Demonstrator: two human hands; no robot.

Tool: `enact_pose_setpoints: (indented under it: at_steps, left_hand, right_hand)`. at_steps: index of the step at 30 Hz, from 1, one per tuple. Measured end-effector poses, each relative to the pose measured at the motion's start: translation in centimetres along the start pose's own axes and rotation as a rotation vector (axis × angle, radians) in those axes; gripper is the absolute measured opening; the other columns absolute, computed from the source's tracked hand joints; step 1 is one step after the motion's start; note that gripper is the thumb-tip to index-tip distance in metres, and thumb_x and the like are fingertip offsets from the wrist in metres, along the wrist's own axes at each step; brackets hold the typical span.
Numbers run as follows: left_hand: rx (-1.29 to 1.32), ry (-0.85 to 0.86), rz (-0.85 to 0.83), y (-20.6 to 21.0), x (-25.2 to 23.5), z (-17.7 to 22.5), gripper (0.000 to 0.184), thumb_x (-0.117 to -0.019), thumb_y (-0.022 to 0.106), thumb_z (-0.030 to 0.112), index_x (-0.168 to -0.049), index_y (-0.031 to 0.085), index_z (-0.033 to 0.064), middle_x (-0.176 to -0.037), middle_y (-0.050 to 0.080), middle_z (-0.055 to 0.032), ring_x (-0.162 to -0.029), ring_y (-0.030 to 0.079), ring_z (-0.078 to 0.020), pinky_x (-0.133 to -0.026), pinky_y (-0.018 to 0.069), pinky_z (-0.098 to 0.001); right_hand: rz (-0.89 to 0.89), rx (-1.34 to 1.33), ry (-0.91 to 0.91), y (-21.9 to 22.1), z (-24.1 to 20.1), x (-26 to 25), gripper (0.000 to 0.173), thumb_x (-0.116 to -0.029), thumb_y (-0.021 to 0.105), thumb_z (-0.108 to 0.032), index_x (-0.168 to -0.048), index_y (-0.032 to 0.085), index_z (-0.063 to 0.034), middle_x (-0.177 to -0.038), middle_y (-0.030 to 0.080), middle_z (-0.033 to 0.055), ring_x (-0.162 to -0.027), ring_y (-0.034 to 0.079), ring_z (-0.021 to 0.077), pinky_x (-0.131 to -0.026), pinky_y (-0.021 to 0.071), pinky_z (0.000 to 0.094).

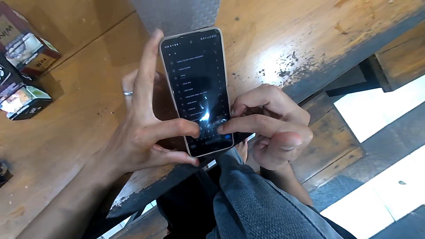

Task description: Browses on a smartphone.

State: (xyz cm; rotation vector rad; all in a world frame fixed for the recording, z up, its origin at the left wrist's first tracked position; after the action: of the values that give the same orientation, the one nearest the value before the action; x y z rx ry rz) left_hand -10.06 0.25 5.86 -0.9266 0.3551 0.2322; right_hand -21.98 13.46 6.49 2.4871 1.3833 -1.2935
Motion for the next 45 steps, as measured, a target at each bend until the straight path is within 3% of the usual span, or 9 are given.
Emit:
enact_pose_setpoints:
  at_steps: [7, 16, 27, 32, 34, 38, 45]
  left_hand:
    - [0.013, 0.002, 0.014, 0.0, -0.1, 0.0, 0.039, -0.0687, 0.085, 0.062, -0.095, 0.078, 0.0333, -0.167, 0.012, -0.0237, -0.151, 0.019, -0.0407, -0.114, 0.0285, -0.0533]
    - [0.027, -0.002, 0.009, 0.0, -0.1, 0.0, 0.043, -0.0701, 0.084, 0.063, -0.104, 0.078, 0.0369, -0.168, 0.010, -0.0228, -0.150, 0.020, -0.0392, -0.114, 0.0287, -0.0523]
    - [0.010, 0.017, 0.017, -0.1, 0.0, 0.1, 0.041, -0.0700, 0.083, 0.064, -0.100, 0.078, 0.0370, -0.168, 0.011, -0.0235, -0.151, 0.019, -0.0406, -0.114, 0.0269, -0.0542]
    - [0.005, 0.016, 0.017, -0.2, 0.0, 0.1, 0.041, -0.0696, 0.084, 0.063, -0.098, 0.078, 0.0348, -0.167, 0.011, -0.0240, -0.150, 0.019, -0.0414, -0.114, 0.0277, -0.0543]
    - [0.002, 0.014, 0.016, -0.1, 0.0, 0.1, 0.042, -0.0708, 0.083, 0.063, -0.101, 0.077, 0.0349, -0.168, 0.011, -0.0244, -0.151, 0.018, -0.0421, -0.114, 0.0257, -0.0554]
    - [0.007, 0.008, 0.002, 0.0, 0.0, -0.1, 0.040, -0.0700, 0.083, 0.064, -0.095, 0.078, 0.0333, -0.167, 0.010, -0.0271, -0.149, 0.020, -0.0432, -0.112, 0.0286, -0.0546]
    - [0.016, -0.030, 0.015, -0.1, -0.1, -0.2, 0.047, -0.0689, 0.084, 0.064, -0.099, 0.073, 0.0296, -0.168, 0.012, -0.0223, -0.149, 0.022, -0.0407, -0.113, 0.0288, -0.0525]
  right_hand:
    - [-0.031, -0.008, -0.032, 0.2, -0.4, 0.0, 0.062, -0.1092, 0.031, -0.046, -0.094, 0.079, -0.0107, -0.094, 0.064, 0.0054, -0.093, 0.058, 0.0100, -0.077, 0.0477, 0.0236]
    - [-0.036, -0.009, -0.038, 0.4, -0.4, 0.0, 0.061, -0.1088, 0.032, -0.045, -0.093, 0.079, -0.0103, -0.092, 0.065, 0.0056, -0.090, 0.058, 0.0101, -0.075, 0.0471, 0.0240]
    - [-0.028, 0.007, -0.033, 0.4, -0.4, 0.0, 0.061, -0.1089, 0.031, -0.044, -0.092, 0.079, -0.0092, -0.093, 0.065, 0.0058, -0.090, 0.059, 0.0101, -0.075, 0.0481, 0.0242]
    - [0.014, 0.047, 0.032, 0.0, 0.2, -0.1, 0.065, -0.1093, 0.025, -0.047, -0.099, 0.078, -0.0108, -0.097, 0.064, 0.0049, -0.094, 0.057, 0.0102, -0.079, 0.0480, 0.0248]
    - [0.017, 0.034, 0.015, 0.0, 0.1, -0.1, 0.064, -0.1096, 0.027, -0.045, -0.092, 0.078, -0.0101, -0.096, 0.064, 0.0063, -0.095, 0.058, 0.0117, -0.080, 0.0477, 0.0259]
    - [0.043, 0.003, -0.024, -0.4, 0.0, 0.2, 0.058, -0.1092, 0.036, -0.035, -0.071, 0.070, -0.0079, -0.095, 0.067, 0.0093, -0.097, 0.062, 0.0149, -0.080, 0.0523, 0.0282]
    - [0.076, 0.023, -0.018, -0.6, 0.0, 0.3, 0.044, -0.1065, 0.045, -0.025, -0.077, 0.070, -0.0037, -0.094, 0.067, 0.0098, -0.093, 0.063, 0.0146, -0.077, 0.0535, 0.0279]
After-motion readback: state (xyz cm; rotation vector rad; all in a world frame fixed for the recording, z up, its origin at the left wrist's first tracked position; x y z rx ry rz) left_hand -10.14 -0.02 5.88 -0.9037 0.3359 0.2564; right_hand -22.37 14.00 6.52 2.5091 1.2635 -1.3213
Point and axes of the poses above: each hand's wrist, its own x-axis away from the middle knuckle, its own y-axis out of the palm, z = x × y, the point moved 10 cm from there along -x, towards the middle knuckle
